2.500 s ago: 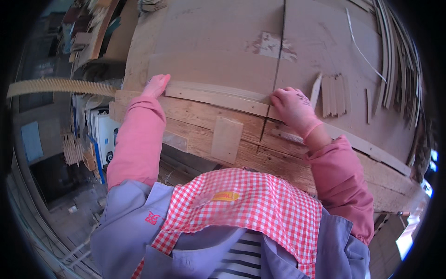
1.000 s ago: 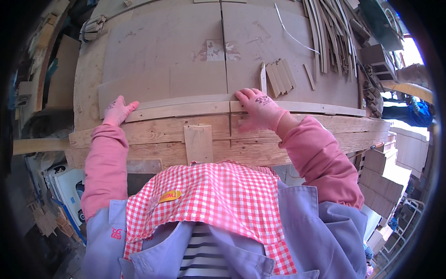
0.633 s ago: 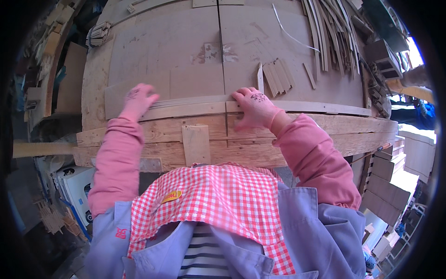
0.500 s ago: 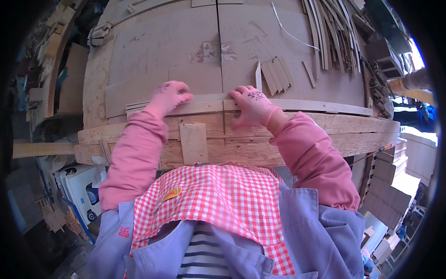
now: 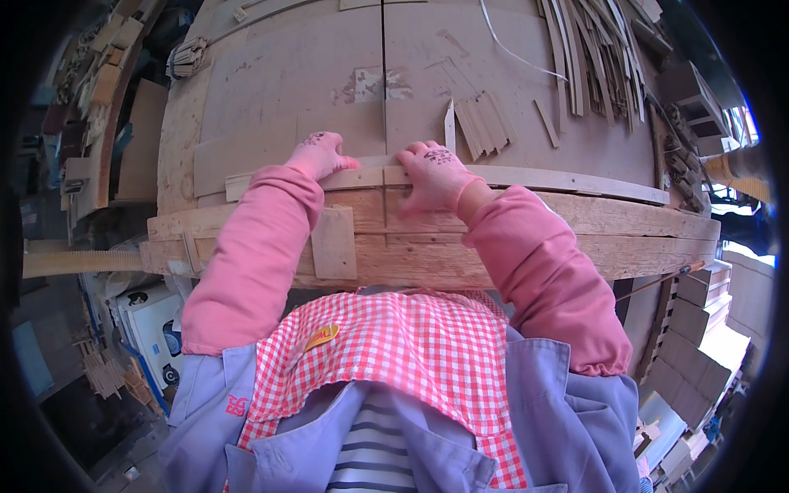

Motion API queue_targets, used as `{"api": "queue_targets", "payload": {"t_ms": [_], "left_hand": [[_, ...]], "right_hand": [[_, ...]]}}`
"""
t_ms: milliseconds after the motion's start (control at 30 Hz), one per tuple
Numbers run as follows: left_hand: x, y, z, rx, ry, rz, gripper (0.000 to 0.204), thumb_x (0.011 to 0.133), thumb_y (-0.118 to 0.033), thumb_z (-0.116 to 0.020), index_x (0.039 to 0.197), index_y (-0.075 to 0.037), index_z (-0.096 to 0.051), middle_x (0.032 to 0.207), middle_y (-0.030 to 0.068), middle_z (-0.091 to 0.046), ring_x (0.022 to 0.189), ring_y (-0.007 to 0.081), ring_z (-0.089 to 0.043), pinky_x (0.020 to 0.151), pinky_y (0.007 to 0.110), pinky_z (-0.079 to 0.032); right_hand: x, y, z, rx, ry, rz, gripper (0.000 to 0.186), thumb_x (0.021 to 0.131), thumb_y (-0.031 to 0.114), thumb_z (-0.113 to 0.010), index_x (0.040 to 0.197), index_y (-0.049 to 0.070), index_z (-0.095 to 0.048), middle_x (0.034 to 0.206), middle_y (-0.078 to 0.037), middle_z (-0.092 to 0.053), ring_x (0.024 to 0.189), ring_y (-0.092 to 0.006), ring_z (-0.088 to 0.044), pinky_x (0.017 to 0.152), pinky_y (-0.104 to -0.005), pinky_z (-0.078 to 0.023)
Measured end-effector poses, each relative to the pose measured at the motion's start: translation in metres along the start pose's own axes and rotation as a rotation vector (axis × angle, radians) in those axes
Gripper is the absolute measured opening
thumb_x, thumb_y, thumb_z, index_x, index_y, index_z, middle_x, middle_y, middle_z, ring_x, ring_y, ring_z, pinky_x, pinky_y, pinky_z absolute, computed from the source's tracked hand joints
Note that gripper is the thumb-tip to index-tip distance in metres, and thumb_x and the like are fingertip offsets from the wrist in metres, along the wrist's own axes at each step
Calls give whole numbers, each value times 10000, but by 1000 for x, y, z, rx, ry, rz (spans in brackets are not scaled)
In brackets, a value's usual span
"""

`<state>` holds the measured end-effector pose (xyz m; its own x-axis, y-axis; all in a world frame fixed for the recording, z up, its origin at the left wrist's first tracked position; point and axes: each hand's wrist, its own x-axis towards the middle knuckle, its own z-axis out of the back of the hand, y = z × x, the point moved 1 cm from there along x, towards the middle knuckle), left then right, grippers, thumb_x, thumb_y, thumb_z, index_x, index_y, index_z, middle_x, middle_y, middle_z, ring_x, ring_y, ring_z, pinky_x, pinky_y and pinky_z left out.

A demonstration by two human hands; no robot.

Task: The person selects thin wooden strips from a pile, measures one with a tape measure, then repeatedly places strips on a table saw and cuts them to length. The cut pieces are stacked on the table.

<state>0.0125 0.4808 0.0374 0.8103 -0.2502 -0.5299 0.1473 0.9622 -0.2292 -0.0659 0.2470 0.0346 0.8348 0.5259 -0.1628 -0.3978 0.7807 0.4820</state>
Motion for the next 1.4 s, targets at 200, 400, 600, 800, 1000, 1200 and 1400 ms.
{"api": "queue_targets", "payload": {"t_ms": [200,400,600,800,1000,1200,1400], "left_hand": [[0,-3,0,8,12,46,568,759,-479,-825,1078,-25,-706,1148,189,-700,1082,340,-667,934,413,-522],[-4,-5,-1,10,-37,48,528,752,-456,-832,1012,-14,-707,1086,200,-712,1037,333,-682,903,406,-531],[-5,-10,3,26,23,97,575,774,-451,-822,1157,-39,-706,1212,182,-688,1139,332,-651,969,413,-517],[-2,-7,0,27,-7,87,575,762,-460,-828,1129,-34,-706,1178,188,-693,1108,330,-662,950,403,-522],[3,-1,-8,32,-107,31,528,750,-467,-830,989,-9,-724,1045,208,-724,998,337,-697,880,398,-539],[4,1,-9,23,-102,19,515,760,-453,-836,970,3,-723,1020,216,-724,988,344,-694,872,407,-532],[3,-3,-8,52,-110,38,504,765,-439,-844,982,0,-728,1018,212,-726,980,348,-696,855,406,-538]], "right_hand": [[1,-1,-1,-2,9,-9,745,595,457,-802,1176,25,-624,1213,-197,-600,1163,-392,-544,1010,-451,-471],[2,3,4,-34,95,-39,924,585,458,-874,1316,-15,-564,1285,-199,-585,1224,-383,-529,1052,-431,-459],[2,4,5,-35,123,-48,934,598,470,-867,1332,-14,-552,1302,-198,-576,1234,-376,-524,1057,-429,-455],[2,4,6,-36,122,-59,936,604,481,-859,1342,-2,-548,1307,-196,-573,1244,-375,-517,1059,-430,-452],[3,4,6,-45,131,-66,938,601,485,-849,1345,-1,-547,1309,-198,-571,1244,-376,-516,1059,-429,-452],[3,0,1,-41,127,-58,931,605,491,-838,1338,-5,-551,1302,-202,-572,1235,-377,-517,1053,-429,-454],[0,0,-2,-29,32,-28,796,612,481,-798,1231,14,-620,1226,-205,-601,1200,-370,-537,1030,-428,-463]]}}
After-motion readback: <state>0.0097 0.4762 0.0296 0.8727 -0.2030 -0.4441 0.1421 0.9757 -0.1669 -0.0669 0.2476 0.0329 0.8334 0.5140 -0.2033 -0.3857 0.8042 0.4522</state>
